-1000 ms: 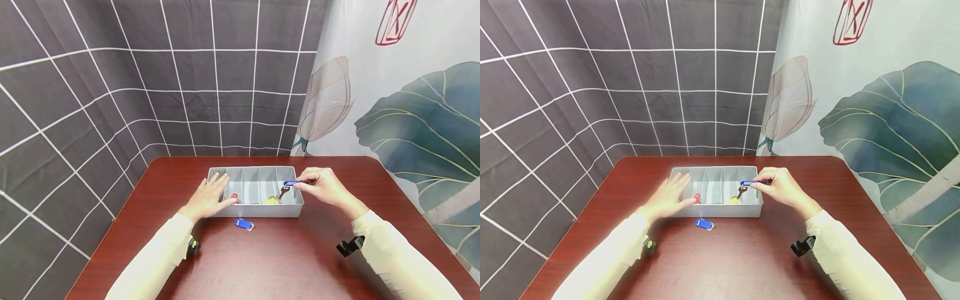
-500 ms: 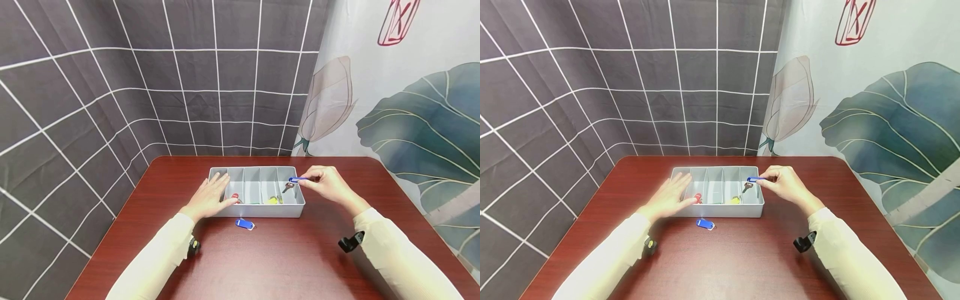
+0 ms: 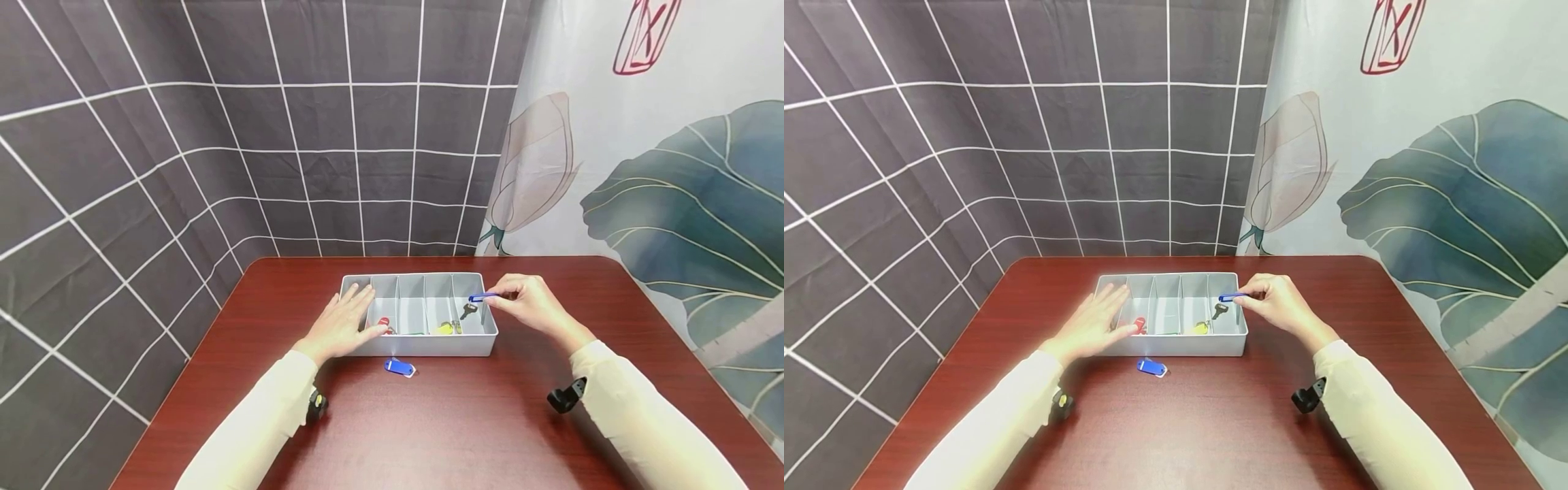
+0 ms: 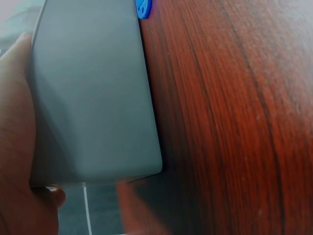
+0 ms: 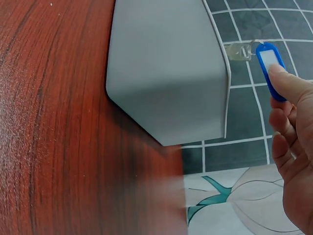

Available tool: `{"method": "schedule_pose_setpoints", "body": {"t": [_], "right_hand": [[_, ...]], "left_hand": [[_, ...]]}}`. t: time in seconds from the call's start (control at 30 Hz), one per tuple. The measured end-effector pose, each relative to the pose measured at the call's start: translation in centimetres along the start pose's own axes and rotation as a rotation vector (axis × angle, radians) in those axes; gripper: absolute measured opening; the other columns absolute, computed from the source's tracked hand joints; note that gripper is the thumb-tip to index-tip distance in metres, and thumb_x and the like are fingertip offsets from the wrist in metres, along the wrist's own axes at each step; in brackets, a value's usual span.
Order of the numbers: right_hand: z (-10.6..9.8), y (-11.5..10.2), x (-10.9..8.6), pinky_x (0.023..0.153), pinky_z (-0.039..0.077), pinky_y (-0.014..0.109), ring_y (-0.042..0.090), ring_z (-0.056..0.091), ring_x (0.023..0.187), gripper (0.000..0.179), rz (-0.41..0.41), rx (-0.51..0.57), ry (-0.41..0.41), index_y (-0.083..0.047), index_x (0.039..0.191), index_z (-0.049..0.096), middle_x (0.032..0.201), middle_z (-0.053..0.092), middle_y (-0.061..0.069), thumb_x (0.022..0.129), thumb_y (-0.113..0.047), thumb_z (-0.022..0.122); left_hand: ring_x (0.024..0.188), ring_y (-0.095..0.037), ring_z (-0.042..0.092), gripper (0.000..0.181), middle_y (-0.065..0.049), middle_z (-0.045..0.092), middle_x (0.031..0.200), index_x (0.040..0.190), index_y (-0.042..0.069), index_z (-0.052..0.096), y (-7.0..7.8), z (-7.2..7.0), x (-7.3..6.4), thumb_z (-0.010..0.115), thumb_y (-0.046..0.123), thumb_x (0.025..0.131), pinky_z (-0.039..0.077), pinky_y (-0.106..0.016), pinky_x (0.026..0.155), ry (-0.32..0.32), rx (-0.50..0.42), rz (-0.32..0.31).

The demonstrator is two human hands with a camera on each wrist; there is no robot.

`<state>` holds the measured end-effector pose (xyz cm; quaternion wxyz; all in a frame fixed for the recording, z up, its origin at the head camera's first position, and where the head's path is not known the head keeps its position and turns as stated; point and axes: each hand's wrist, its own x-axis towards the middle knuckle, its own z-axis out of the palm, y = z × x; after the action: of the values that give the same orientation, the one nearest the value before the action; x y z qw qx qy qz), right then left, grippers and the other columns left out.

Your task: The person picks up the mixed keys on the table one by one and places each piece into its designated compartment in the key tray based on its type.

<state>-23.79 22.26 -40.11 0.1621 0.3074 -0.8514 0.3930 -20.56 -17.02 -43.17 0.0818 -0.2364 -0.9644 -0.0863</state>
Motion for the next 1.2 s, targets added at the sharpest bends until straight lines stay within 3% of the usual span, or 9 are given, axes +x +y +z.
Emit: {"method": "schedule_pose_setpoints", "body": {"t": [0.8, 1.2], "right_hand": [[1.9, 2.3, -0.3, 0.050, 0.039, 0.020, 0.008, 0.051, 0.061, 0.012, -0.024, 0.049, 0.017, -0.016, 0.089, 0.079, 0.075, 0.062, -0.010, 0.077, -0.014, 0.082], [2.7, 2.4, -0.2, 0.051, 0.038, 0.021, 0.009, 0.049, 0.063, 0.016, 0.043, 0.051, -0.003, -0.007, 0.091, 0.078, 0.076, 0.059, -0.009, 0.077, -0.015, 0.082]], "left_hand": [[0.144, -0.028, 0.021, 0.087, -0.002, 0.029, 0.156, 0.150, 0.011, 0.034, 0.3, -0.1, -0.1, 0.037, 0.073, 0.088, 0.015, -0.053, 0.114, -0.007, -0.016, -0.009], [0.145, -0.026, 0.019, 0.089, -0.001, 0.028, 0.156, 0.150, 0.012, 0.034, 0.1, 0.2, -0.1, 0.034, 0.075, 0.088, 0.014, -0.052, 0.114, -0.005, -0.002, -0.009]]}}
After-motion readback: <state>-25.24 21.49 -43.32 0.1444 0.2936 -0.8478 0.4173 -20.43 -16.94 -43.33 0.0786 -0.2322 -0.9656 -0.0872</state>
